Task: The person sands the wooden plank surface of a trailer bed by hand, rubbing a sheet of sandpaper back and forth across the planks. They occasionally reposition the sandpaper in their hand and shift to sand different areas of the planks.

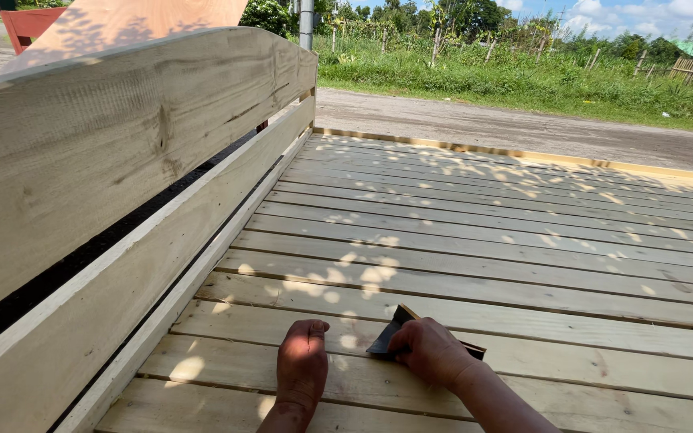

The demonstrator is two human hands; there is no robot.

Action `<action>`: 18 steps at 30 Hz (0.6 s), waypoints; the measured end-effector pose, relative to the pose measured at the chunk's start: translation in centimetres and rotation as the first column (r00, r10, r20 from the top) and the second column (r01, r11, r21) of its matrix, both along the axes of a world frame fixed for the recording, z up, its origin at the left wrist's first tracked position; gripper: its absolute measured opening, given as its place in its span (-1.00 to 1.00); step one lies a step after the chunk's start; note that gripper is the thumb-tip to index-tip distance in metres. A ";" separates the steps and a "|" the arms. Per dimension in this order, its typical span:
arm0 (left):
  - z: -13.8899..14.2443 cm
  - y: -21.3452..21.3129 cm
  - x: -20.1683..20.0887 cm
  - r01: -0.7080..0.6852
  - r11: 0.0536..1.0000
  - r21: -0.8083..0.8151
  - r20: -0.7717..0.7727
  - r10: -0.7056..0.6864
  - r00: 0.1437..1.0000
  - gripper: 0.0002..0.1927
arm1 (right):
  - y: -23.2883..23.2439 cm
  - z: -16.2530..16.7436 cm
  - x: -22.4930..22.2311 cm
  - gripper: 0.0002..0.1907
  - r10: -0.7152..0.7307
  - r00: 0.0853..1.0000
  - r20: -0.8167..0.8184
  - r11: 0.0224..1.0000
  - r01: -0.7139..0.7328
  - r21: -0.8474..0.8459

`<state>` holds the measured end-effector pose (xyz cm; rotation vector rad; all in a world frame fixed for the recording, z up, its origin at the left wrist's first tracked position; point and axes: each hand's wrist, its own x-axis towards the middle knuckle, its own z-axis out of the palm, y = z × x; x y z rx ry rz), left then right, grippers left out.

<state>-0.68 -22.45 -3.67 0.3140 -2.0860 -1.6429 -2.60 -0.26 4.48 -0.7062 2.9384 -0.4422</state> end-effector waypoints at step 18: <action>-0.5 -0.1 -0.3 0.020 0.999 -0.031 -0.015 -0.021 1.000 -0.69 | 4.5 0.8 0.9 -0.84 -0.034 0.999 -0.014 0.998 0.035 0.057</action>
